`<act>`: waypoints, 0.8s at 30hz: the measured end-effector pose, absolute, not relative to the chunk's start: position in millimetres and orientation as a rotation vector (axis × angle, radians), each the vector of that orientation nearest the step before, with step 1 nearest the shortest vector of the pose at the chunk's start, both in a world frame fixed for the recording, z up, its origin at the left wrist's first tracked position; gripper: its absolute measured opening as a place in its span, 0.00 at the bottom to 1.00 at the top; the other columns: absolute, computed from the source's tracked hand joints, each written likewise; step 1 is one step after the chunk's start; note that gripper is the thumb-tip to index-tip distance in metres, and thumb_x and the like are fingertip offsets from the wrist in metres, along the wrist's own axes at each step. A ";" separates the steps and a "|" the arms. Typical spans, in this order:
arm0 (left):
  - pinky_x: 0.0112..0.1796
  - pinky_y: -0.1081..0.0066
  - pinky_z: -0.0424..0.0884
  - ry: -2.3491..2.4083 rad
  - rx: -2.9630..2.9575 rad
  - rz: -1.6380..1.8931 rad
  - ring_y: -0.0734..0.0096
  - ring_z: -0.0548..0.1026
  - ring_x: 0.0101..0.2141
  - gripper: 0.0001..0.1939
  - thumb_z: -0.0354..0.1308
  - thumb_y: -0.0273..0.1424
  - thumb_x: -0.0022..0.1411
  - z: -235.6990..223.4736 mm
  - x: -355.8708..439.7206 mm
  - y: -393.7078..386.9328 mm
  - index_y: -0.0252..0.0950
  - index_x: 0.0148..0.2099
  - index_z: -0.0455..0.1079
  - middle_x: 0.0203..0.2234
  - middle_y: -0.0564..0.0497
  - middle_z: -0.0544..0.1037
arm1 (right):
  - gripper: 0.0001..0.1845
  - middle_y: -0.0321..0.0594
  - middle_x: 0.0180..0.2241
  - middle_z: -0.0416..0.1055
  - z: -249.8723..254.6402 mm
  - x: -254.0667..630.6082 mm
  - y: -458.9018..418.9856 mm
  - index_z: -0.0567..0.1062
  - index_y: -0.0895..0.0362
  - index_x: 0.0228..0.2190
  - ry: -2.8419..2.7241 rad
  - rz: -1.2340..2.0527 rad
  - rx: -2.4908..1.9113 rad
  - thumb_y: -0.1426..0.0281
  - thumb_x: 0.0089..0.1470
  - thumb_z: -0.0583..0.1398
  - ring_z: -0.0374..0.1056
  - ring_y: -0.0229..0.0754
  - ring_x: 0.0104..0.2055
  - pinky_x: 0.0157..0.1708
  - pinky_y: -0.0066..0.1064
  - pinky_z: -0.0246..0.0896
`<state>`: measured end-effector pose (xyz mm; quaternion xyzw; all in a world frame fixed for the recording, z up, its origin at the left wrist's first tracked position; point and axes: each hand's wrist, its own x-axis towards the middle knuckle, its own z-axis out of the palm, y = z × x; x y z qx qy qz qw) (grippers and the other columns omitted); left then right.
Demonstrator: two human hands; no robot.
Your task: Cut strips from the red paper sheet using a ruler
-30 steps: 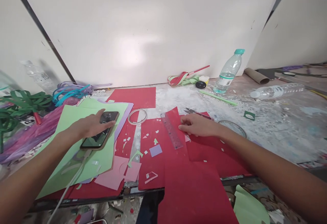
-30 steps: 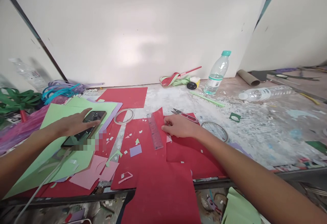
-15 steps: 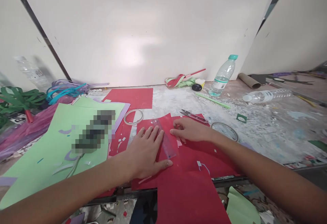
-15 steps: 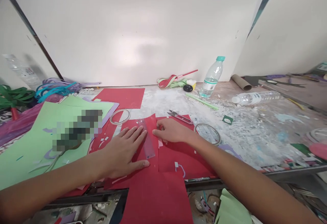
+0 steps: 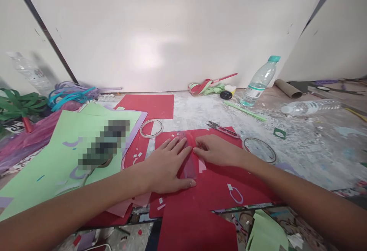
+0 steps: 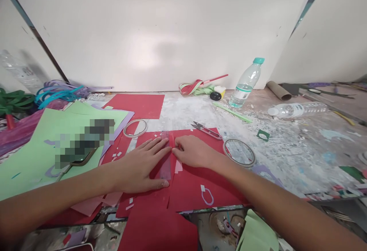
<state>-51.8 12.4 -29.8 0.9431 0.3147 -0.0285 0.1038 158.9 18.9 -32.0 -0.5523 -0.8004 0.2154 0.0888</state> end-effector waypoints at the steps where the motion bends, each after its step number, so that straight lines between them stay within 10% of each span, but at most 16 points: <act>1: 0.59 0.48 0.51 0.907 2.785 -0.079 0.42 0.44 0.65 0.44 0.49 0.56 0.61 -29.1 -53.7 12.4 0.32 0.69 0.47 0.67 0.36 0.46 | 0.14 0.36 0.22 0.67 -30.3 158.6 21.6 0.62 0.56 0.22 -2.362 0.666 -1.671 0.63 0.56 0.53 0.58 0.36 0.23 0.22 0.29 0.45; 9: 0.55 0.53 0.62 0.656 2.847 0.119 0.47 0.58 0.60 0.29 0.54 0.45 0.62 -24.0 -55.7 16.6 0.36 0.60 0.61 0.59 0.41 0.63 | 0.14 0.36 0.21 0.66 -19.1 159.7 43.2 0.63 0.56 0.20 -2.401 0.722 -1.698 0.66 0.55 0.53 0.56 0.36 0.22 0.22 0.30 0.45; 24: 0.60 0.45 0.52 0.576 2.751 0.183 0.44 0.55 0.62 0.28 0.56 0.44 0.59 -37.4 -55.2 9.9 0.40 0.59 0.63 0.61 0.47 0.63 | 0.10 0.39 0.26 0.72 -33.1 165.9 54.2 0.73 0.56 0.25 -2.264 0.524 -1.745 0.66 0.54 0.56 0.62 0.38 0.25 0.24 0.29 0.46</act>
